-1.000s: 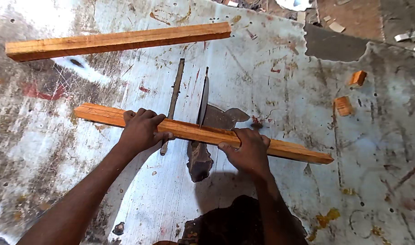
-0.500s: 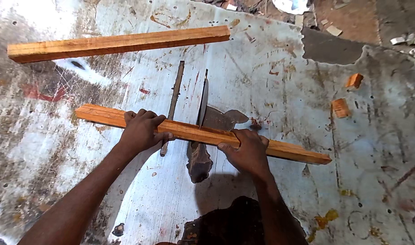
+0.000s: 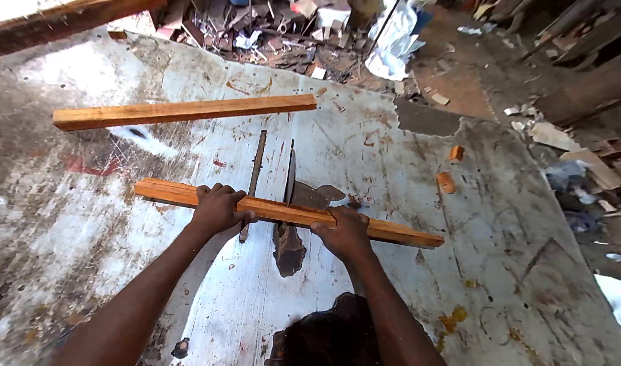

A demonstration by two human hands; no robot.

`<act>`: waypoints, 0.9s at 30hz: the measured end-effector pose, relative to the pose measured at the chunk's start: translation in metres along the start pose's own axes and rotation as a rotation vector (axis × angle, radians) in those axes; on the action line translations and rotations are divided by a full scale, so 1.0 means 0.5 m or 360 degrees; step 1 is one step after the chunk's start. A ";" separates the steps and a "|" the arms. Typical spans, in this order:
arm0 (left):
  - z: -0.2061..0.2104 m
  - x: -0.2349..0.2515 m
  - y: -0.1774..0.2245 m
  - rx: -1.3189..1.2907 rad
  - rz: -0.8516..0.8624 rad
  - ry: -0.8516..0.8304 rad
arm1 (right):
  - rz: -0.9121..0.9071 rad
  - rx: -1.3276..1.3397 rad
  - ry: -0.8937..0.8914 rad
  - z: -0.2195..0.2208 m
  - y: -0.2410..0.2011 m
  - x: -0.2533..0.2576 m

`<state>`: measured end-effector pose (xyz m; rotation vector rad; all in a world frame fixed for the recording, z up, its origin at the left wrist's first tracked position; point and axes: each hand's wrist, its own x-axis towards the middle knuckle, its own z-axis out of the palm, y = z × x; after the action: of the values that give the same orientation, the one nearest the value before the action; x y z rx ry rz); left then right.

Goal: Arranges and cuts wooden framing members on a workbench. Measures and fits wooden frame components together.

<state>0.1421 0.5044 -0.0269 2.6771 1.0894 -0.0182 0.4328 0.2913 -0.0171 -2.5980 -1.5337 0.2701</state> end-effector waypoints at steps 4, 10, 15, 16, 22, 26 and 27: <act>-0.006 -0.008 0.005 0.0003 -0.0013 -0.0036 | -0.0031 0.0026 0.0019 -0.001 -0.004 -0.012; -0.008 -0.098 0.023 -0.0074 -0.0020 0.0007 | -0.0014 0.0069 0.0053 0.002 -0.030 -0.093; -0.003 -0.230 -0.007 -0.0144 -0.0025 0.0026 | 0.0066 0.0038 -0.0081 0.033 -0.039 -0.196; 0.001 -0.239 -0.019 -0.0134 -0.0021 0.0049 | 0.0081 0.0012 -0.0044 0.041 -0.026 -0.203; 0.006 -0.196 -0.053 -0.0076 0.0047 0.0077 | 0.0094 -0.0060 0.0047 0.050 0.001 -0.176; 0.007 -0.155 -0.063 -0.0074 0.0074 0.0102 | 0.0036 -0.0052 0.0119 0.053 0.015 -0.145; 0.007 -0.148 -0.065 -0.0071 0.0075 0.0100 | 0.0034 -0.0059 0.0109 0.051 0.018 -0.136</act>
<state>0.0668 0.4754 -0.0298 2.6791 1.0318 0.0987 0.4029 0.2277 -0.0372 -2.6239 -1.5035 0.1541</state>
